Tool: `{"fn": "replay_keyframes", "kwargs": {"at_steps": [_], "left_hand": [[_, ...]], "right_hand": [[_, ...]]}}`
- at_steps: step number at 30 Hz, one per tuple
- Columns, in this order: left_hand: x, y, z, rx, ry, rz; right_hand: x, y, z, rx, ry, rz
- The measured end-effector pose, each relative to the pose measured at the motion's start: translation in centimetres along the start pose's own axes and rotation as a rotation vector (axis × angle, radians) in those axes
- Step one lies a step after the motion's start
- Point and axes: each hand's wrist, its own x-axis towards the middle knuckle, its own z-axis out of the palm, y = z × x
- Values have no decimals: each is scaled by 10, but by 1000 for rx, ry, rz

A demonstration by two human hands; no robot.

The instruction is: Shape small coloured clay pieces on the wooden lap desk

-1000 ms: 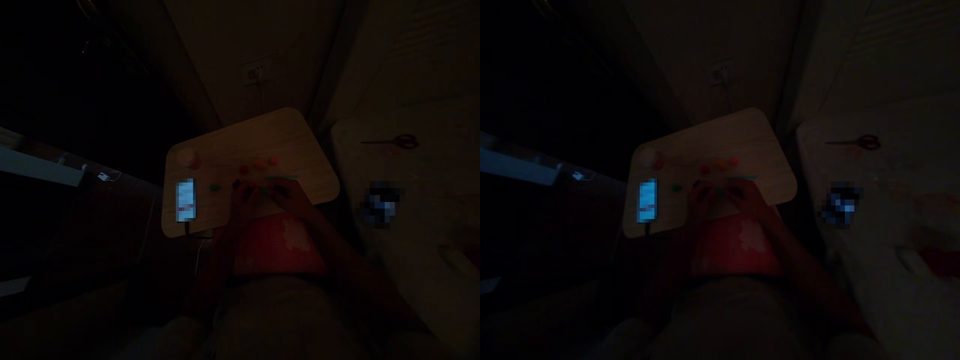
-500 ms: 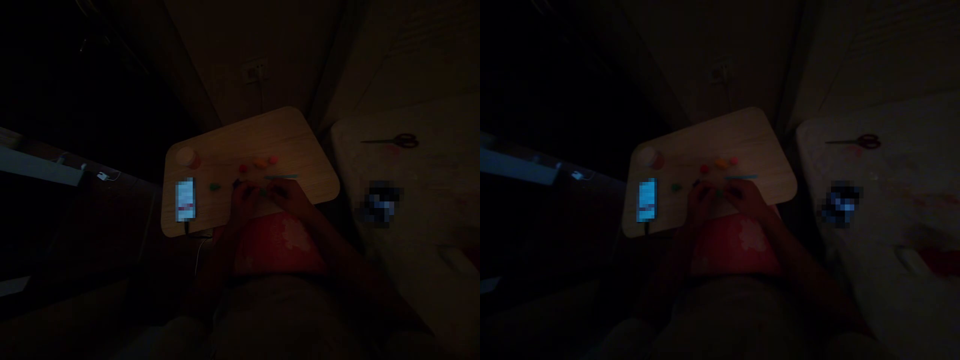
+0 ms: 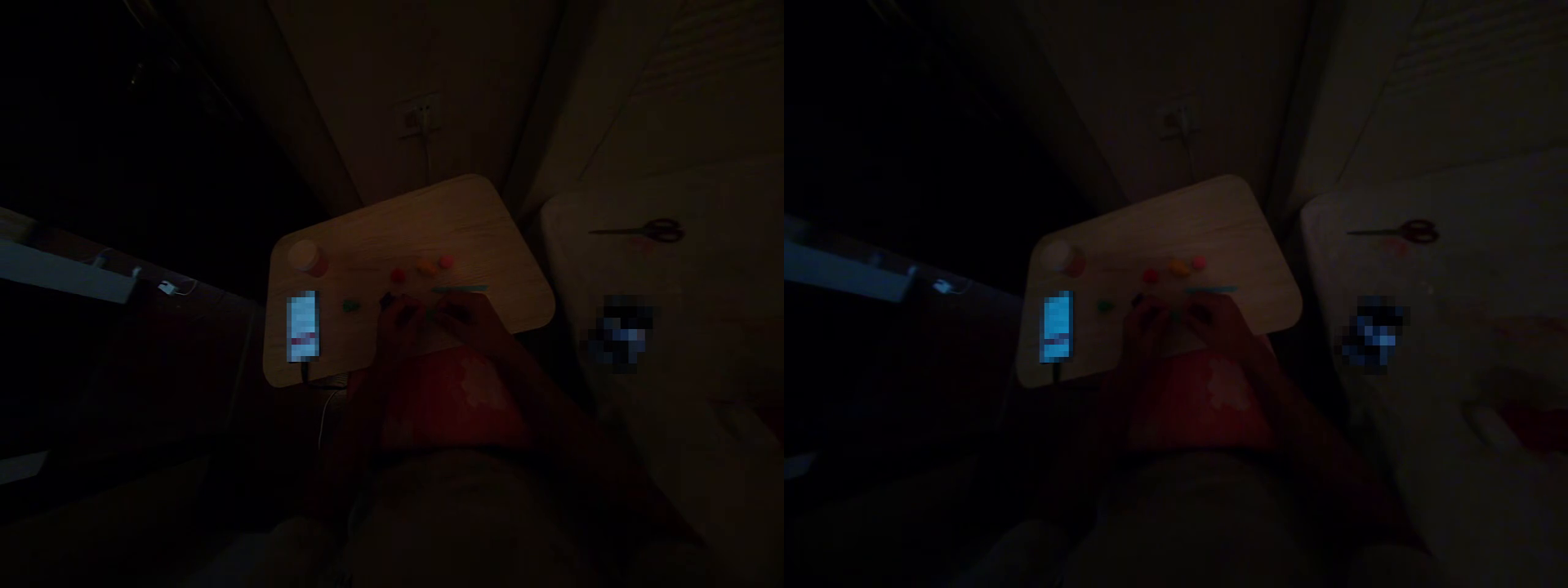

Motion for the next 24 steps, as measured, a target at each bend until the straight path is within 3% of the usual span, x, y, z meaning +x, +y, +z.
{"fn": "replay_keyframes", "kwargs": {"at_steps": [5,24], "left_hand": [[-1,1,0,19,-42,-16],[0,-2,2,2,-31,21]], "right_hand": [[0,-1,0,19,11,-4],[0,3,1,-20,-8,13]]}}
